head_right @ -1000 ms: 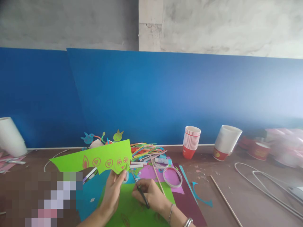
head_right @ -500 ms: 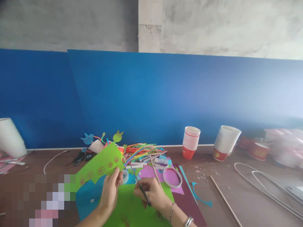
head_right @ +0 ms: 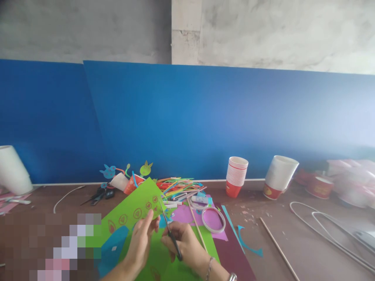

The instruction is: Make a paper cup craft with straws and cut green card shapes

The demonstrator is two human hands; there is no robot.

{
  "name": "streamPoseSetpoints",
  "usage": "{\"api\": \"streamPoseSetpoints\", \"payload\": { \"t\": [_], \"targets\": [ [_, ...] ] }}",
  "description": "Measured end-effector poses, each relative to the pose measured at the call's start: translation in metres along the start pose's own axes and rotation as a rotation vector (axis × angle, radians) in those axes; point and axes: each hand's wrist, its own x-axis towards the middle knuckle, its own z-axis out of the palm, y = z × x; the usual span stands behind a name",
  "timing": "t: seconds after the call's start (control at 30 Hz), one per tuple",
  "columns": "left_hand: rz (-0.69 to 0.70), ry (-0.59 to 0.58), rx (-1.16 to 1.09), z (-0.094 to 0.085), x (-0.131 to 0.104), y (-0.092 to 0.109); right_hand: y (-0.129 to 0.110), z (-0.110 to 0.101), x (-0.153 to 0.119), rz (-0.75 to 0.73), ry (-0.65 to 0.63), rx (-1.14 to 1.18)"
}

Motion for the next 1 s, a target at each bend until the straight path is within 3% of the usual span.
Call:
{"api": "streamPoseSetpoints", "payload": {
  "t": [0.33,0.67,0.87,1.0],
  "targets": [
    [0.052,-0.036,0.260,-0.002,-0.001,0.006,0.002,-0.003,-0.002,-0.019,-0.065,0.051],
    [0.009,-0.007,0.291,-0.003,-0.004,0.006,0.002,0.003,-0.003,-0.083,0.004,0.070],
    [0.112,-0.015,0.238,-0.010,-0.001,-0.003,-0.002,0.006,-0.005,-0.066,0.007,0.098],
    [0.103,-0.020,0.221,-0.011,-0.003,-0.005,-0.002,0.008,-0.005,-0.094,0.019,0.098]
  ]
}}
